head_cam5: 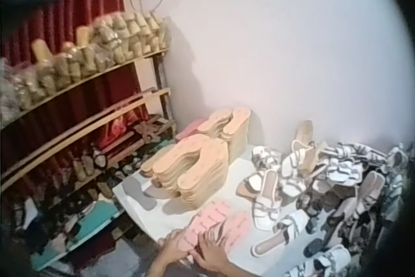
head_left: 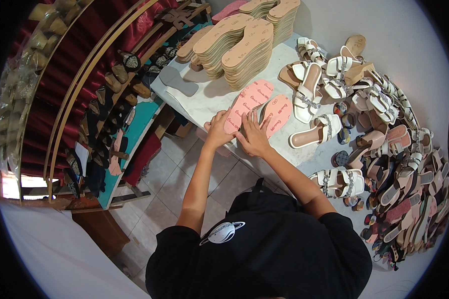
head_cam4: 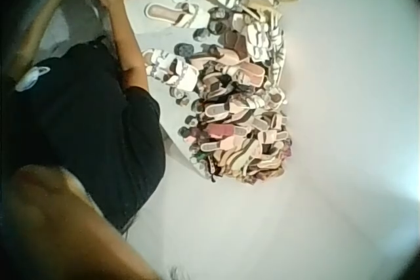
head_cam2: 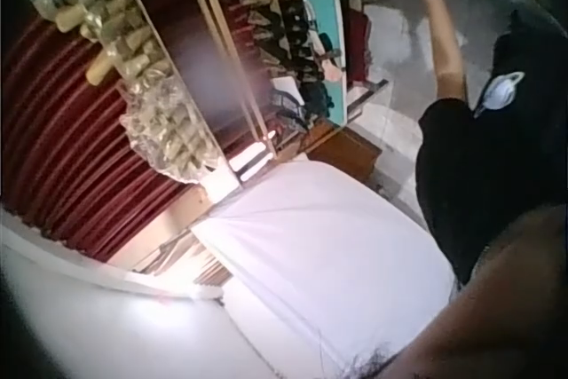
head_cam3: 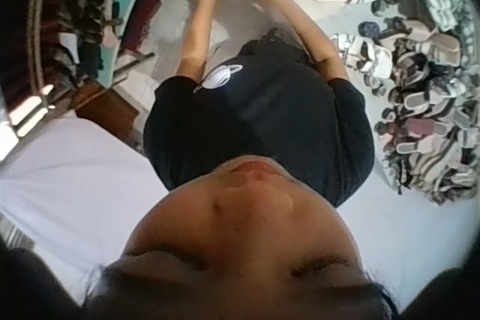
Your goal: Inspecting and sorting pink shoe soles and finished sandals on a workstation table.
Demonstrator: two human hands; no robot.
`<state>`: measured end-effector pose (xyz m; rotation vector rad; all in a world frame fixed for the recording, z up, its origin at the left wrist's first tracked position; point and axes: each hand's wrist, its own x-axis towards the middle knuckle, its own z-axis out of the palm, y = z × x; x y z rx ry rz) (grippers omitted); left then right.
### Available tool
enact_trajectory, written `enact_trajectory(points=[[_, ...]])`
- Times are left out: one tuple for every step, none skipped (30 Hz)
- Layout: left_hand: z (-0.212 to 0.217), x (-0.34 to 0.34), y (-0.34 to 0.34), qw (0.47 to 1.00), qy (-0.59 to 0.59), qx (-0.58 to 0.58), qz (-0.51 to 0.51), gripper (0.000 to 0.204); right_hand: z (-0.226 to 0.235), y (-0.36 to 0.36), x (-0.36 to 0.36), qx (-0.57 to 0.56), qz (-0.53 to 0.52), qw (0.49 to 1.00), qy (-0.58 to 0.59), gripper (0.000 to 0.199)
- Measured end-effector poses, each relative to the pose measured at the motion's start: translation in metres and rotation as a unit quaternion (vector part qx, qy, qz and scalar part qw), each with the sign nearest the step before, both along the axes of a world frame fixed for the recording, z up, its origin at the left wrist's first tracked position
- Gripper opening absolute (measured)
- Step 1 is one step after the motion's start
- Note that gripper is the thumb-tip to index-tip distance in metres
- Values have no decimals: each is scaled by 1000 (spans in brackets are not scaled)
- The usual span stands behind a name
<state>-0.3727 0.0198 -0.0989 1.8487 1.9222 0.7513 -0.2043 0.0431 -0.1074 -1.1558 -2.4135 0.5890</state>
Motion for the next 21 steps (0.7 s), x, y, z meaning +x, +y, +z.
enact_trajectory(points=[[0, 0, 0, 1000, 6, 2, 2, 92, 0, 1, 0, 2, 2, 1000, 0, 77], [0, 0, 0, 1000, 11, 4, 3, 93, -1, 1, 0, 4, 3, 1000, 0, 78], [0, 0, 0, 1000, 11, 4, 3, 93, -2, 1, 0, 4, 3, 1000, 0, 78], [-1, 0, 0, 1000, 10, 3, 4, 93, -2, 1, 0, 7, 3, 1000, -2, 78], [-1, 0, 0, 1000, 9, 2, 4, 93, -3, 1, -1, 10, 2, 1000, -4, 78], [-1, -1, -1, 1000, 9, 1, 4, 93, -3, 1, -1, 10, 2, 1000, -4, 78], [-1, -1, -1, 1000, 5, 4, 2, 93, -4, 0, -1, 9, 2, 1000, -3, 78], [-2, -1, -2, 1000, 1, 6, -1, 92, -4, 0, -1, 8, 2, 1000, -2, 79], [-1, -2, -1, 1000, 1, 4, -2, 92, -4, 0, -1, 7, 1, 1000, -2, 79], [-1, -2, -1, 1000, -4, 5, -6, 93, -4, 0, -1, 6, 1, 1000, -2, 79], [0, -3, -1, 1000, -9, 4, -10, 93, -4, -1, -1, 4, 0, 1000, -2, 79], [0, -4, -2, 1000, -10, 5, -10, 93, -3, -1, -2, 5, 0, 1000, -2, 79], [0, -4, -2, 1000, -8, 0, -11, 93, -2, -2, -3, 1, -1, 1000, -2, 79], [1, -5, -2, 1000, -5, -4, -11, 93, -1, -3, -3, -3, -2, 1000, -2, 79], [-1, -6, -2, 1000, -4, -5, -10, 93, 0, -3, -4, -4, -2, 1000, -1, 79], [-3, -8, -2, 1000, -2, -3, -15, 94, 0, -4, -5, -6, -3, 1000, -3, 79], [-5, -10, -2, 1000, 0, -1, -19, 94, 1, -4, -6, -8, -5, 1000, -5, 79], [-5, -9, -1, 1000, 0, -2, -19, 94, 1, -4, -6, -8, -5, 1000, -5, 79], [-5, -9, -1, 1000, -6, -2, -21, 94, 1, -4, -6, -9, -7, 1000, -7, 79], [-4, -8, -1, 1000, -12, -2, -21, 95, 1, -4, -6, -9, -9, 1000, -8, 79], [-5, -8, -1, 1000, -12, -3, -21, 95, 1, -4, -6, -9, -9, 1000, -8, 79]])
